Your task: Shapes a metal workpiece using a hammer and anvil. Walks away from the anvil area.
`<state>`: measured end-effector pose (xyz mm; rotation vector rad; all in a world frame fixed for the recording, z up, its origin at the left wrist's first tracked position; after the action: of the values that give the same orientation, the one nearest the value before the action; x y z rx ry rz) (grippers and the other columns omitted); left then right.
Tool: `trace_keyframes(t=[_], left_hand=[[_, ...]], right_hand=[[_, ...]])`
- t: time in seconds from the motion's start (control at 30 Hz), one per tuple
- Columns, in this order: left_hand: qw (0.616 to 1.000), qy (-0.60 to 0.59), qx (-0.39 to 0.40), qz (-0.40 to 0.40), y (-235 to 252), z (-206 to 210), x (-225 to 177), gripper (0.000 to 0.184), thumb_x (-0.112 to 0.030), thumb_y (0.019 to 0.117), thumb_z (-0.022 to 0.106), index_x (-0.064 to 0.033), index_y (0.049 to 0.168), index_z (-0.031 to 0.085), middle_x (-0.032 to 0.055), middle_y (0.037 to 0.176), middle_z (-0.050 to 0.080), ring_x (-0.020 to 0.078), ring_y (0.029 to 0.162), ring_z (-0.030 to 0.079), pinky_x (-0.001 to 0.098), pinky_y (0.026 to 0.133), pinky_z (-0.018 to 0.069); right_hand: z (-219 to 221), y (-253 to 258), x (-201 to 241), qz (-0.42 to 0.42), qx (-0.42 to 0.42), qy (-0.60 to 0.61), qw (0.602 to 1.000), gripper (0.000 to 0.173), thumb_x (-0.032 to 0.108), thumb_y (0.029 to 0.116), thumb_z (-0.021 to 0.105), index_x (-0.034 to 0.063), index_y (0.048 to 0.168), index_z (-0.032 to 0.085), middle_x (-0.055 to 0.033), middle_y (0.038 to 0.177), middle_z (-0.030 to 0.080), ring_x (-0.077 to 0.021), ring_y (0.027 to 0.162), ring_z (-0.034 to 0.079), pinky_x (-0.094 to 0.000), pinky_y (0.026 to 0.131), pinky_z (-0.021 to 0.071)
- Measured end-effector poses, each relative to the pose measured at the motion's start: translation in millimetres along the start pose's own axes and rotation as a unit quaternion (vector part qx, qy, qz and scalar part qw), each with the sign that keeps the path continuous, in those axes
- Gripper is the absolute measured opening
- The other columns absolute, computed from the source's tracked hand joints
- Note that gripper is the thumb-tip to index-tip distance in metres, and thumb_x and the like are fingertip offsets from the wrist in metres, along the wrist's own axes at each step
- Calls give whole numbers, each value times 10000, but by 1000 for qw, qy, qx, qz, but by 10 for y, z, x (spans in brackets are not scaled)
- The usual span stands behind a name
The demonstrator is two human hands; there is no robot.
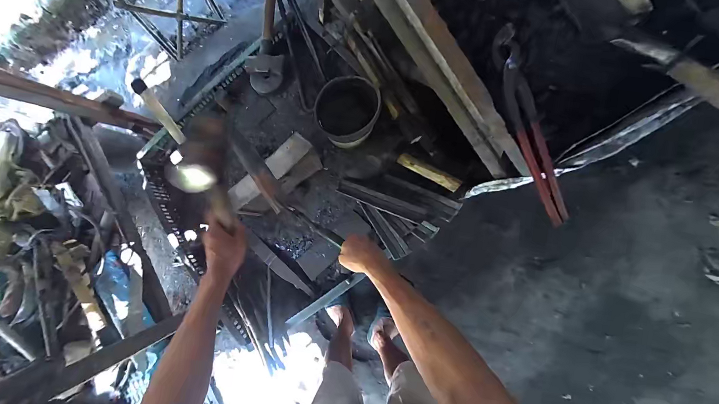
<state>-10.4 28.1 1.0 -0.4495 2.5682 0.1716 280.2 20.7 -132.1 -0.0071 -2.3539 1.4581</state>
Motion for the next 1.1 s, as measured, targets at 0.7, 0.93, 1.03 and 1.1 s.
trace_keyframes(t=[0.7, 0.93, 1.03, 1.1], left_hand=[[884, -270, -280, 259, 603, -1845, -1627, 312, -236, 1011, 600, 39, 1105, 488, 79, 711, 599, 205, 565, 623, 416, 520, 586], [958, 36, 194, -209, 68, 65, 245, 434, -328, 969, 623, -9, 1264, 605, 236, 1012, 704, 388, 885, 720, 630, 785, 592], [977, -51, 71, -195, 325, -868, -258, 446, -318, 953, 643, -28, 1284, 569, 195, 888, 693, 334, 692, 694, 576, 639, 599], [983, -129, -24, -126, 427, -1480, -612, 446, -289, 962, 665, -6, 1289, 561, 126, 808, 696, 252, 620, 697, 494, 604, 629]], right_hand=[[465, -562, -763, 46, -22, -1, 999, 379, 358, 916, 620, 9, 1059, 655, -227, 1074, 691, -402, 1032, 688, -630, 799, 548], [487, -696, -701, 46, -8, 20, 999, 371, 364, 894, 633, 18, 1025, 668, -232, 1111, 683, -409, 1059, 677, -655, 800, 538], [545, -719, -700, 38, -21, 27, 999, 353, 356, 899, 629, 19, 993, 673, -222, 1073, 692, -396, 1034, 684, -646, 801, 541], [616, -740, -737, 41, -23, 29, 998, 367, 351, 907, 626, 8, 1030, 673, -232, 1079, 693, -407, 1039, 684, -646, 815, 542]])
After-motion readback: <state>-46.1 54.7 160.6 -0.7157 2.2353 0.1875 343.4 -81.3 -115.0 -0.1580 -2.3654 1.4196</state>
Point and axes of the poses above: each hand's wrist, its own y-axis towards the middle knuckle, its own z-axis out of the palm, x = y × z, the point moved 3 cm from there along y, towards the middle knuckle
